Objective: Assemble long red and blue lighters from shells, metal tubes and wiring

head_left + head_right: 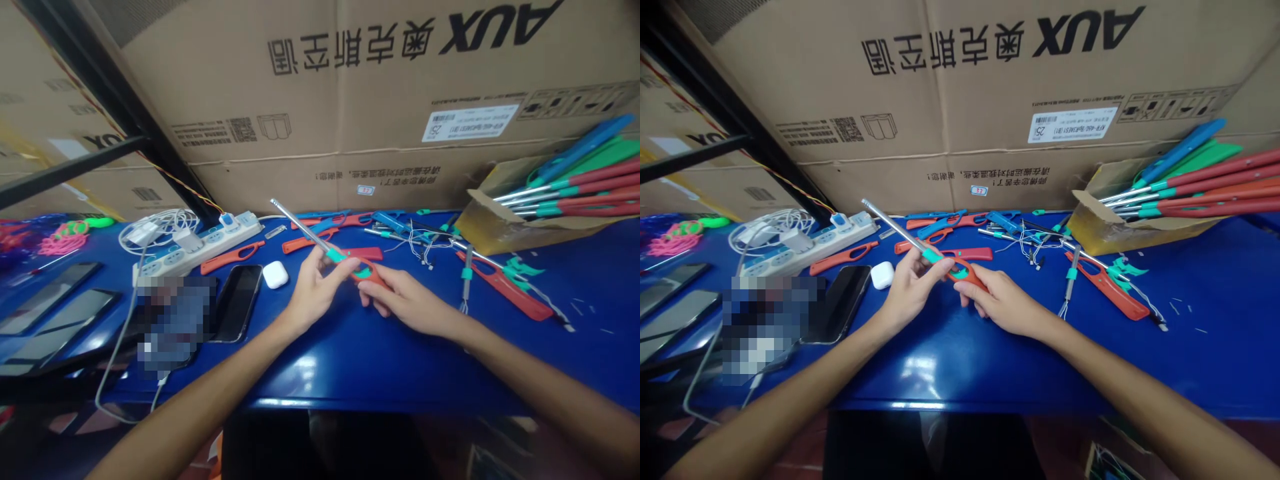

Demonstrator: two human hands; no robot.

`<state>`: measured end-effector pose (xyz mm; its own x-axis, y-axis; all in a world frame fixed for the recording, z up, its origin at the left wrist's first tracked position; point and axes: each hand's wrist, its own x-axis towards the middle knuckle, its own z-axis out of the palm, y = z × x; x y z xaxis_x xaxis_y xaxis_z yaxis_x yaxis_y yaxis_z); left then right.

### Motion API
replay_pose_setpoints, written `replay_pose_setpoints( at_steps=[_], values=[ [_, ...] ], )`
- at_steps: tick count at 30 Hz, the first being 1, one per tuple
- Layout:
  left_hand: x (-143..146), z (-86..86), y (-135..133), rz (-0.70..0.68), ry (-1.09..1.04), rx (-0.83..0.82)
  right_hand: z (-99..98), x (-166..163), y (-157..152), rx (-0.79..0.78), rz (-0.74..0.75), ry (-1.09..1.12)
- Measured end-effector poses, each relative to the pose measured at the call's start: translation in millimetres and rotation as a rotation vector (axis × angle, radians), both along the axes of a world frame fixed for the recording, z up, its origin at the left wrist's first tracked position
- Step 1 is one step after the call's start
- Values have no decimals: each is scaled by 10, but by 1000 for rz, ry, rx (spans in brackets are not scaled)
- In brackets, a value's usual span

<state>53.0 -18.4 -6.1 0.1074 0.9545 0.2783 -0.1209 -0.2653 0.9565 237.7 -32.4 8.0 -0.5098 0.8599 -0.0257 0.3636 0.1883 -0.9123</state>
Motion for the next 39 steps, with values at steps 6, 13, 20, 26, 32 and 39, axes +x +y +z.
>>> replay_pose_setpoints(
  at_steps=[6,13,20,26,32,39],
  values=[
    [-17,-12,-16,83,72,18,-38,-34,27,-212,6,134],
    [105,-62,-237,-309,48,-93,-67,-87,-57,-98,-59,156],
    [332,-242,-263,-404,-327,-273,-183,-306,-108,254,-342,-197],
    [356,-240,-257,-422,-461,-428,-236,-352,-96,287,-368,-260],
    [372,-200,-266,-397,-502,-483,-221,-339,-96,299,-353,-246],
    [343,-203,-236,-401,-532,-551,-165,-309,-28,217,-341,-311]
  ],
)
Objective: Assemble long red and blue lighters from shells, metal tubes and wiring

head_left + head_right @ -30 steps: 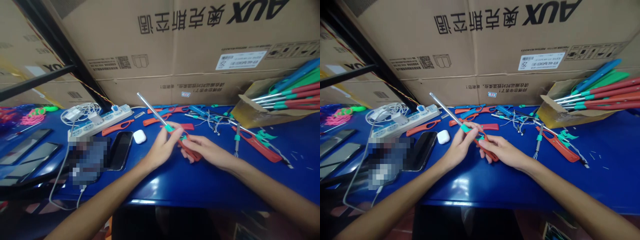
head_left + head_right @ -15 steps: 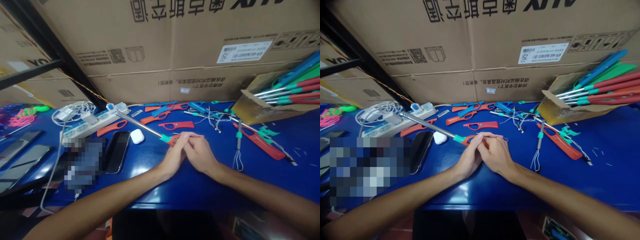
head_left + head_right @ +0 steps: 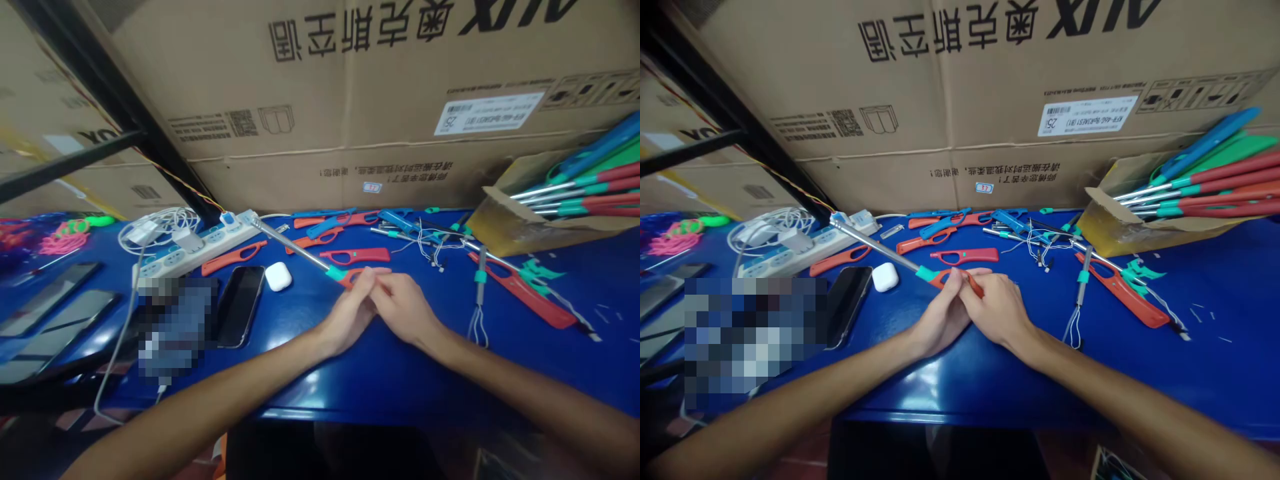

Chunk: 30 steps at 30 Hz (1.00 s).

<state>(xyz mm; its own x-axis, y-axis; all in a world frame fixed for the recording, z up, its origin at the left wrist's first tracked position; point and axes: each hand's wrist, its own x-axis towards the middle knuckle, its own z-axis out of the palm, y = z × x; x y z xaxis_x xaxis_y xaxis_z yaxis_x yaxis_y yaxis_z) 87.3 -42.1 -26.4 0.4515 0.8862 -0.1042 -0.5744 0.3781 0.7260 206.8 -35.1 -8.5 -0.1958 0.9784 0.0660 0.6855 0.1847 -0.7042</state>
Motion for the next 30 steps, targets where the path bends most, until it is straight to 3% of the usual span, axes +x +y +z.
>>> replay_pose_setpoints(
  at_steps=[6,10,13,30],
  values=[
    [-43,-84,30,-183,59,185,128,209,118,6,-99,-90],
    [-133,-73,74,-436,145,177,188,396,241,131,-201,-333],
    [-186,-30,89,-568,202,185,175,470,299,159,-188,-435],
    [-218,46,100,-603,261,208,145,495,336,141,-178,-452]
  ],
)
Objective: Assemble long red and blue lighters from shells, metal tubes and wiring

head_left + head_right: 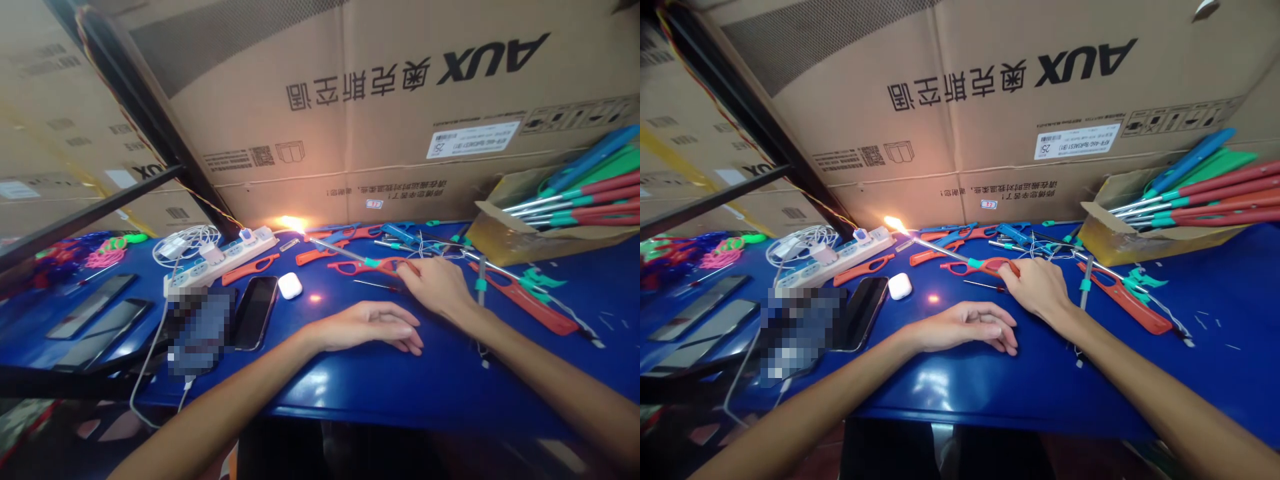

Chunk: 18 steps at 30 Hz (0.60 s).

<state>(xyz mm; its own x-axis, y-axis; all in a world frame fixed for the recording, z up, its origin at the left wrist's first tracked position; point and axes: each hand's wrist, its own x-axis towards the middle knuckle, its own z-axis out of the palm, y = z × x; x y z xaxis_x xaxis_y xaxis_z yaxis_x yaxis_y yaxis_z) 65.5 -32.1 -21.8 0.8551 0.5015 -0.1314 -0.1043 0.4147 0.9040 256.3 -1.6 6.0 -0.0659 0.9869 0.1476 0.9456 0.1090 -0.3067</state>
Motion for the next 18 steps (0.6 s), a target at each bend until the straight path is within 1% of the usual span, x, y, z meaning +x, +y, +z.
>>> replay_pose_setpoints(
  at_steps=[3,5,7,10,13,16,18],
  values=[
    [4,15,-3,-5,9,2,5,-18,-8,-10,-17,34],
    [4,18,-1,-6,14,4,-11,-10,3,-27,8,82],
    [-1,14,4,-6,16,5,-51,24,26,-13,78,167],
    [-14,2,14,-13,15,6,-120,104,67,62,212,285],
    [-25,-9,22,-21,15,13,-128,160,83,107,295,293],
    [-23,-17,24,-28,4,18,-60,163,60,118,285,255],
    [-19,-22,23,-32,-5,19,-5,155,36,103,209,217]
  ],
)
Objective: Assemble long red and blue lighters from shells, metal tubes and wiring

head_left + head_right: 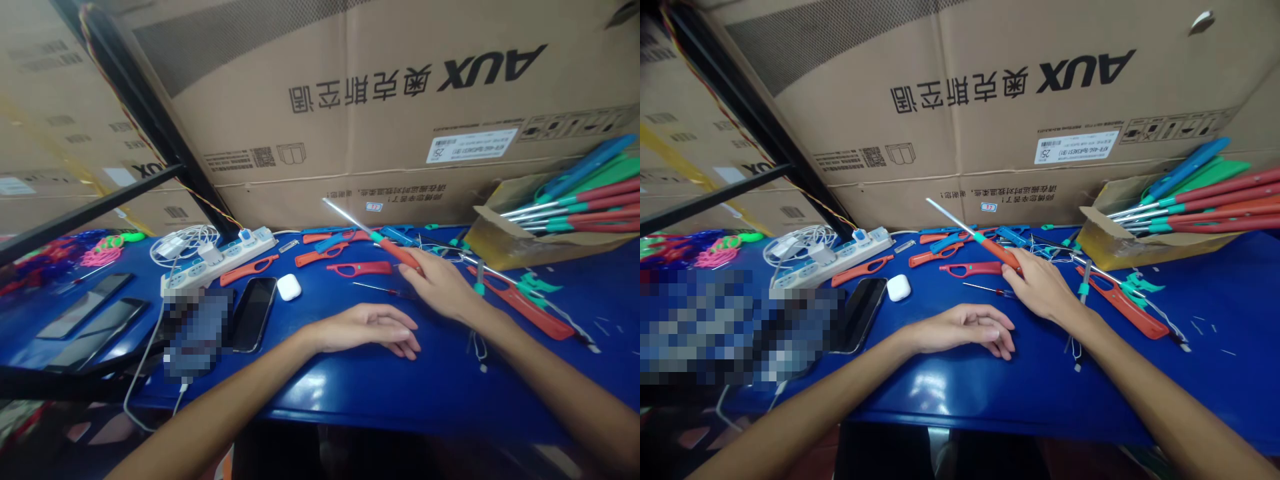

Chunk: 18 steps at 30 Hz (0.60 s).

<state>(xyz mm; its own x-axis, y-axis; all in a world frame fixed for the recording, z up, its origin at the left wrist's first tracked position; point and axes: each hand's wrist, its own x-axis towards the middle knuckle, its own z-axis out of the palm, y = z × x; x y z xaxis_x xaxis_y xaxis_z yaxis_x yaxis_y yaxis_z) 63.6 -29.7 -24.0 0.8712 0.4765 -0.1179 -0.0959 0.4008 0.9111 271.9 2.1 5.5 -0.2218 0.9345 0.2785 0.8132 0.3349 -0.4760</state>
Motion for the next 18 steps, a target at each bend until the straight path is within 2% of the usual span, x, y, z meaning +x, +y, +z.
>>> replay_pose_setpoints(
  at_steps=[3,9,14,18],
  values=[
    [3,-7,-2,-1,1,-1,49,10,-22,-50,-96,-54],
    [3,-20,0,11,23,-7,-7,58,-7,78,64,-151],
    [9,-19,3,18,30,-6,-6,-9,-41,31,-168,-301],
    [4,-8,0,16,30,-6,48,-68,-88,-8,-209,-295]
  ],
)
